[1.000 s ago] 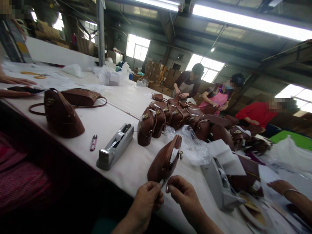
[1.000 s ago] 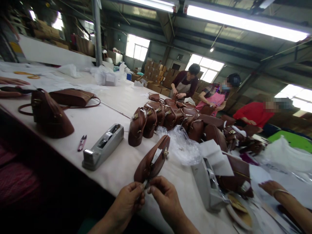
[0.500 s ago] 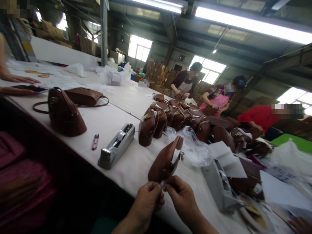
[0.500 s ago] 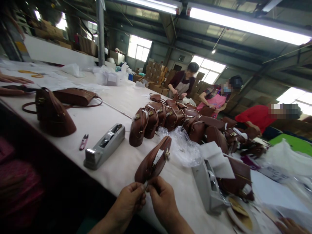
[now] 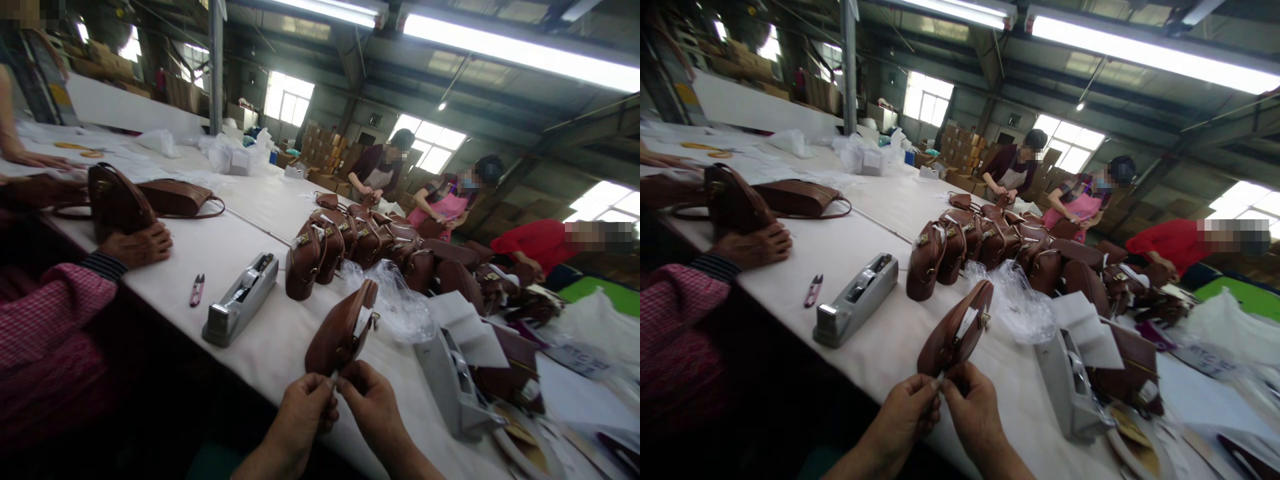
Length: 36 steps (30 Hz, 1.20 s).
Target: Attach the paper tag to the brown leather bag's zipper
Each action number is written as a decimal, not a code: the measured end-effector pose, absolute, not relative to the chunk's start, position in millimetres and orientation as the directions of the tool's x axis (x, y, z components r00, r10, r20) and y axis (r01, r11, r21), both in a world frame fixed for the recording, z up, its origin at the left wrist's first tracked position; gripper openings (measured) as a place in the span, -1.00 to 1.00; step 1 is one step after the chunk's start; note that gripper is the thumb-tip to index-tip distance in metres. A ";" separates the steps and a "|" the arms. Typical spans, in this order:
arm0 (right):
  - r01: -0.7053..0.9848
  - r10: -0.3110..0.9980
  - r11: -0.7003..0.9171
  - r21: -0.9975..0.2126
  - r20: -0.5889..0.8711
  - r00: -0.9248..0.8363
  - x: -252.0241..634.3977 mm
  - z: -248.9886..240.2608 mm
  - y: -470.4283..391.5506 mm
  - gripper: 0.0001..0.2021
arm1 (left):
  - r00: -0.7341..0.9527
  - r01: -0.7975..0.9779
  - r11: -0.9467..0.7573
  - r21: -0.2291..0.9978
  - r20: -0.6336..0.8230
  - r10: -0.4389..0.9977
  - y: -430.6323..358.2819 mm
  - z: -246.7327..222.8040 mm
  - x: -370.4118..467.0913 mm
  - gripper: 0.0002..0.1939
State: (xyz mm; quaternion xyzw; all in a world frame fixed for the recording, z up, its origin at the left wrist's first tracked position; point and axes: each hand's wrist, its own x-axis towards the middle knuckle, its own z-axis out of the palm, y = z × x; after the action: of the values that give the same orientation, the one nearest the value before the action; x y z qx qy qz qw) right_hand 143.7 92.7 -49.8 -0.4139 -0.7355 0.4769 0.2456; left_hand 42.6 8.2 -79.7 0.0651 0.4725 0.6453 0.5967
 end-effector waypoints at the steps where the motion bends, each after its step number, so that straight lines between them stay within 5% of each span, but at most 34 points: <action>1: 0.385 0.848 0.203 -0.900 -0.035 -0.528 143.7 -50.7 92.7 -0.84 | -0.280 -0.709 0.157 0.688 -0.478 0.832 8.5 -80.1 42.8 -0.66; 16: 0.550 0.895 0.260 -0.794 -0.016 -0.445 137.3 -60.2 85.0 -0.83 | -0.272 -0.745 0.130 0.655 -0.476 0.836 9.4 -75.7 44.6 -0.55; 21: 0.572 0.910 0.216 -0.791 -0.048 -0.411 132.5 -59.0 84.5 -0.85 | -0.259 -0.763 0.113 0.636 -0.462 0.848 8.5 -78.1 45.3 -0.66; 36: 0.408 0.845 0.140 -0.902 -0.106 -0.524 149.5 -53.9 93.0 -0.82 | -0.244 -0.811 0.121 0.572 -0.519 0.819 9.8 -77.2 41.1 -0.71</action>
State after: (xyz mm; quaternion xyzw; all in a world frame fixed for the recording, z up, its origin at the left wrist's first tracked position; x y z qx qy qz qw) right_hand 149.5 93.0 -53.9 -0.4341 -0.7214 0.4916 0.2223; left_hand 41.1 9.8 -77.2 0.0046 0.4273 0.6630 0.6147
